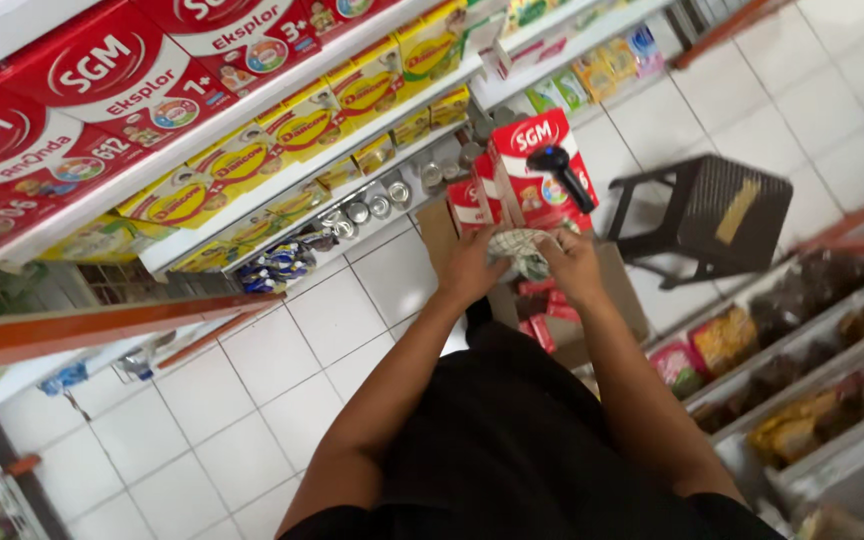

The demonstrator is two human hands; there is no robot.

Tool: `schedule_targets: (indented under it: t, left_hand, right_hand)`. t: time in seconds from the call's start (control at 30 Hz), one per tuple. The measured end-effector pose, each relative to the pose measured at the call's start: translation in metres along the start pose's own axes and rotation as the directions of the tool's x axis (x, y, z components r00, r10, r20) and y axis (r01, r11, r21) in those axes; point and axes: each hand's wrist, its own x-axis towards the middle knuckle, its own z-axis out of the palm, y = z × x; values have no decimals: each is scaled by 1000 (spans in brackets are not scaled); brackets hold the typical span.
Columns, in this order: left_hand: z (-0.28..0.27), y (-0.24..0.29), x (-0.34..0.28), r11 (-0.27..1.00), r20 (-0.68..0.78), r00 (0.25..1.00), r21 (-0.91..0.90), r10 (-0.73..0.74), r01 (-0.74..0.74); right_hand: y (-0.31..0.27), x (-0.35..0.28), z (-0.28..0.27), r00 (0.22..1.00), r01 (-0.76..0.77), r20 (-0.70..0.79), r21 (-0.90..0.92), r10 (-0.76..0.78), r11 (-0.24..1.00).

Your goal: The person wipes down boxes of milk powder using a cloth, scans them with a handheld barcode scanner, and places them onto a shelf in a store.

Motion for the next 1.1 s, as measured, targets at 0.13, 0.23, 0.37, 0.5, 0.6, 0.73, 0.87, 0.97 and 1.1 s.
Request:
schedule_targets:
  t: [0.13, 0.23, 0.37, 0.5, 0.6, 0.73, 0.87, 0.97, 1.1]
  left_hand:
    - [-17, -44, -37, 990, -69, 993, 104, -91, 98]
    - [-15, -106, -75, 979, -131, 978, 105, -163, 177]
    - [1, -165, -120, 967, -67, 977, 142, -204, 212]
    - [20, -175, -146, 973, 107, 981, 184, -159, 138]
    - [34, -159, -151, 990, 276, 959, 141, -61, 23]
    - [62, -152, -160, 986, 506, 854, 157, -123, 49]
    - [100, -181, -166, 937, 579, 785, 351, -221, 5]
    - [131, -200, -163, 922, 596, 773, 386, -218, -39]
    - [175, -209, -167, 947, 615, 759, 322, -216, 8]
  right_hand:
    - [-17, -60, 63, 989, -98, 120, 48, 91, 994]
    - [1, -106, 110, 969, -14, 246, -113, 41, 994]
    - [56, -147, 125, 960, 93, 280, -303, -5, 948]
    - [132, -168, 95, 998, 65, 35, -195, -59, 979]
    - [156, -189, 69, 956, -175, -268, -203, 117, 963]
    - [181, -219, 50, 912, -248, -313, 91, 264, 964]
    - [223, -239, 62, 815, -372, -362, 273, 453, 887]
    - [272, -262, 72, 775, -368, -358, 414, 521, 833]
    - [328, -293, 86, 676, -331, -297, 695, 674, 638]
